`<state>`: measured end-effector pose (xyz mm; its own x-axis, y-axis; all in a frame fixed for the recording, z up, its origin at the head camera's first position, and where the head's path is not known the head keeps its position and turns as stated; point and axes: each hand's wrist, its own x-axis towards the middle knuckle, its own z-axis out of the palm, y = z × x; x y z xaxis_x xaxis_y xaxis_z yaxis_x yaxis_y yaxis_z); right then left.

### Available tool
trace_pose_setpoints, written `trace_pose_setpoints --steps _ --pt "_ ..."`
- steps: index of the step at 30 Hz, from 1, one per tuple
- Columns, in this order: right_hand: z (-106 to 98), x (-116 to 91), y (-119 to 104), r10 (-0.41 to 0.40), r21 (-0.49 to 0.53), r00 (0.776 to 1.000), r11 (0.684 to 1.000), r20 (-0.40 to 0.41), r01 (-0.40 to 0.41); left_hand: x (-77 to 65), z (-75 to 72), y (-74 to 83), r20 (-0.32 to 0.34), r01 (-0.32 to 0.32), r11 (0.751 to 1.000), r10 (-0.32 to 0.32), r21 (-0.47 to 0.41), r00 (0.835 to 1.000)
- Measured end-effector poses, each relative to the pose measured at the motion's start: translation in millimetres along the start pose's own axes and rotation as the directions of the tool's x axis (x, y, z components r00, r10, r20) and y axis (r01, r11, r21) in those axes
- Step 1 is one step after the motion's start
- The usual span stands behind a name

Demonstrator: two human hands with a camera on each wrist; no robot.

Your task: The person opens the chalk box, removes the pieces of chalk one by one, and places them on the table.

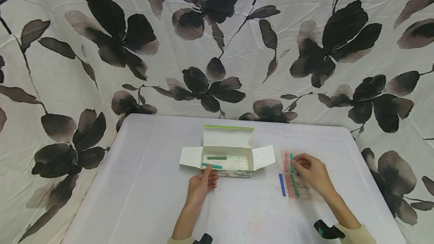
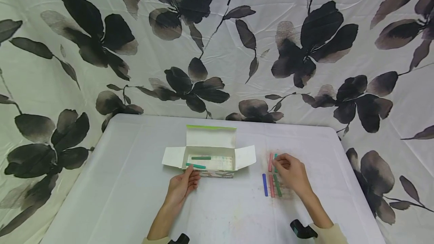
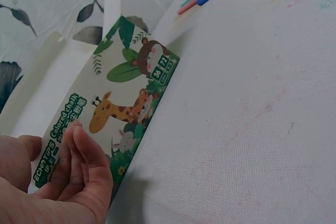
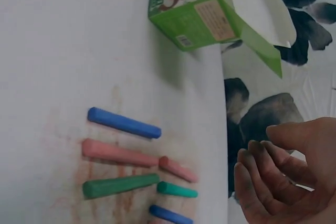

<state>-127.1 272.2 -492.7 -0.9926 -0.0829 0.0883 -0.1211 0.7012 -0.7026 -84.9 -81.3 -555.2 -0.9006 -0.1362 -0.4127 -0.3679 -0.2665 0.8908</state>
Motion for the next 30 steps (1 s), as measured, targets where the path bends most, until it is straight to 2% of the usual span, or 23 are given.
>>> trace_pose_setpoints --steps 8,15,23,30 --pt "1 20 -23 -0.065 0.031 0.998 0.997 -0.017 0.066 -0.6 -0.1 0.8 0.001 -0.001 1.000 0.001 -0.003 1.000" --pt "9 35 -42 -0.088 0.072 0.996 0.994 0.017 0.087 0.3 0.8 -0.2 -0.004 0.000 1.000 0.000 -0.005 1.000" --pt "26 50 -62 -0.125 0.132 0.991 0.984 0.044 0.118 0.1 0.2 0.3 -0.003 -0.001 1.000 0.001 -0.012 1.000" --pt "45 57 -70 -0.197 0.190 0.977 0.965 0.078 0.180 -3.1 1.7 3.0 -0.002 -0.006 1.000 0.006 -0.015 1.000"
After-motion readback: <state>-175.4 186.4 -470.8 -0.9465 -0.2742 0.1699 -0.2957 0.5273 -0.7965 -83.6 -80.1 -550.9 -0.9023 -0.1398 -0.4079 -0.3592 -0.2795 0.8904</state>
